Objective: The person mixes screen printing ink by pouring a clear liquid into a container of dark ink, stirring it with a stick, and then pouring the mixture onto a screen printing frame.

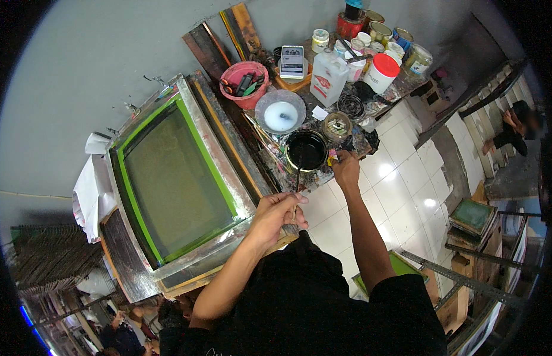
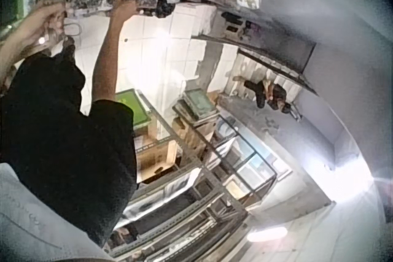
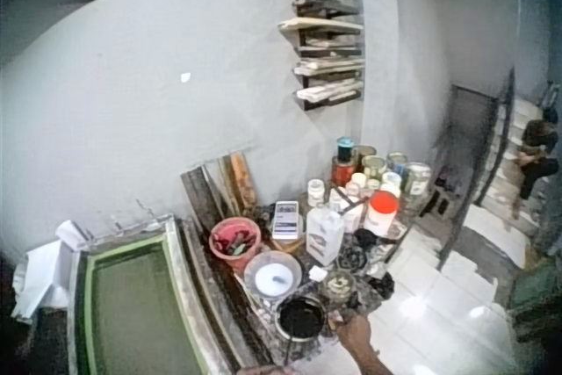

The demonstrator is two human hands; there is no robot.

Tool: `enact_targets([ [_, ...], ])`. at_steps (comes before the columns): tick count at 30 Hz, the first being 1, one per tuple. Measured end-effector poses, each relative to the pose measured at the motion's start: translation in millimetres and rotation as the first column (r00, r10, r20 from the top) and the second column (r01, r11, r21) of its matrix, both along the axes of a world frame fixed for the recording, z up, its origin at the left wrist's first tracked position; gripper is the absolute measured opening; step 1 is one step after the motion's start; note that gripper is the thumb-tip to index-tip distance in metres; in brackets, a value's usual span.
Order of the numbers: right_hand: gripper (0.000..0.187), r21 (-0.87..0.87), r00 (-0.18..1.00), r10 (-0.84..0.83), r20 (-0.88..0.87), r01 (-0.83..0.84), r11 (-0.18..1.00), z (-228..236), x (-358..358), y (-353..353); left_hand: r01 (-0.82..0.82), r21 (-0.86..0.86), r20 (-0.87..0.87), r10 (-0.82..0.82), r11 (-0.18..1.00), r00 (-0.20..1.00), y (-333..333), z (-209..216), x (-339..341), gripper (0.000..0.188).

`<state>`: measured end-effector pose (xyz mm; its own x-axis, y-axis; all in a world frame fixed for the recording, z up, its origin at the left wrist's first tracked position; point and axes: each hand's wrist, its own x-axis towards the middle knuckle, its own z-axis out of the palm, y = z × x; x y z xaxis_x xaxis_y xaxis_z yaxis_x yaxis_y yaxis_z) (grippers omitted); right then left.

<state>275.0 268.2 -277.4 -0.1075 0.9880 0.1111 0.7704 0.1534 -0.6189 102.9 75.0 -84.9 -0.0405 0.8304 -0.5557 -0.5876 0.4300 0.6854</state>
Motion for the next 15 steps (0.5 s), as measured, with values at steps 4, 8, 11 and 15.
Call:
enact_targets([
  [4,0.028,0.021,0.998,0.018,-0.063,-0.017,1.0,-24.0,4.4,10.8,-0.014,-0.001,-0.005,0.014,1.0,1.0,0.9,2.5,0.4,0.023],
  [8,0.024,-0.258,0.959,-0.056,-0.277,-0.019,0.966,-15.0,11.1,13.2,-0.038,-0.016,-0.015,0.038,0.999,0.999,-0.1,4.6,-1.1,0.023],
  [11,0.02,-0.392,0.814,-0.193,-0.547,-0.046,0.919,15.6,22.3,1.5,-0.037,-0.012,-0.038,0.037,0.999,0.999,-2.1,6.0,-4.2,0.023],
  [15,0.018,-0.293,0.724,-0.187,-0.664,-0.022,0.956,84.2,31.6,-23.1,-0.03,-0.053,-0.13,0.023,0.998,0.991,-0.7,7.5,-3.2,0.022],
])
